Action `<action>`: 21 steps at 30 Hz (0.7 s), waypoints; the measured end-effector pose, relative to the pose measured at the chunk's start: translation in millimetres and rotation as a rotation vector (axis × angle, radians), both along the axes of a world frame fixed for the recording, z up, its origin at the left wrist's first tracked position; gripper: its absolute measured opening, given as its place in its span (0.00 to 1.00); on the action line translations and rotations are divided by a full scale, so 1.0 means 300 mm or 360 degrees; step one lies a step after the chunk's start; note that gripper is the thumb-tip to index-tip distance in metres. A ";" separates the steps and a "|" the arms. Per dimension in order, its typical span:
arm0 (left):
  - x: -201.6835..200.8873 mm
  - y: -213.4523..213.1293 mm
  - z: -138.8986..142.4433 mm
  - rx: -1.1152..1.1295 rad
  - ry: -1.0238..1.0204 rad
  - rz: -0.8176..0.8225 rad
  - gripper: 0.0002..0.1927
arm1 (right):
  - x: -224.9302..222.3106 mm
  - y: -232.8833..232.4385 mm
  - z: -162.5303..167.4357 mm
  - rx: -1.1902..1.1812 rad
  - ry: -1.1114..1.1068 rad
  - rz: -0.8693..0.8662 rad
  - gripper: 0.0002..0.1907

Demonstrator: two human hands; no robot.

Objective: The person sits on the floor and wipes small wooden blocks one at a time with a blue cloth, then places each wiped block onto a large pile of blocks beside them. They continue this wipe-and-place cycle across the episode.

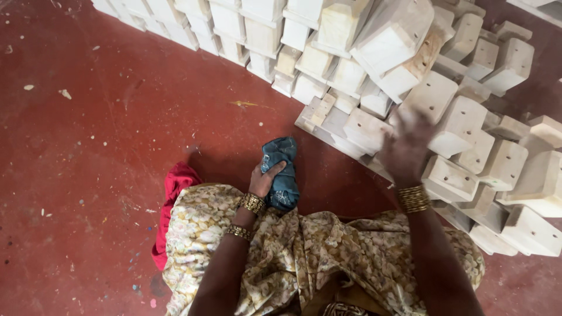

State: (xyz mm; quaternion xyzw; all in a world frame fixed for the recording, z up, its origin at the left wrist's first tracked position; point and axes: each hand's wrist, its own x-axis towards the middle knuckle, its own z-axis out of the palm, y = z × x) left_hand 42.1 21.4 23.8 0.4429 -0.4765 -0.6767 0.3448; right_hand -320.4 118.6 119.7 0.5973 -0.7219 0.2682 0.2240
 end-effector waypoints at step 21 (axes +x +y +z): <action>0.034 -0.004 -0.067 0.0169 0.0326 0.0170 0.18 | -0.382 0.318 0.041 -0.1234 -0.1980 0.0031 0.45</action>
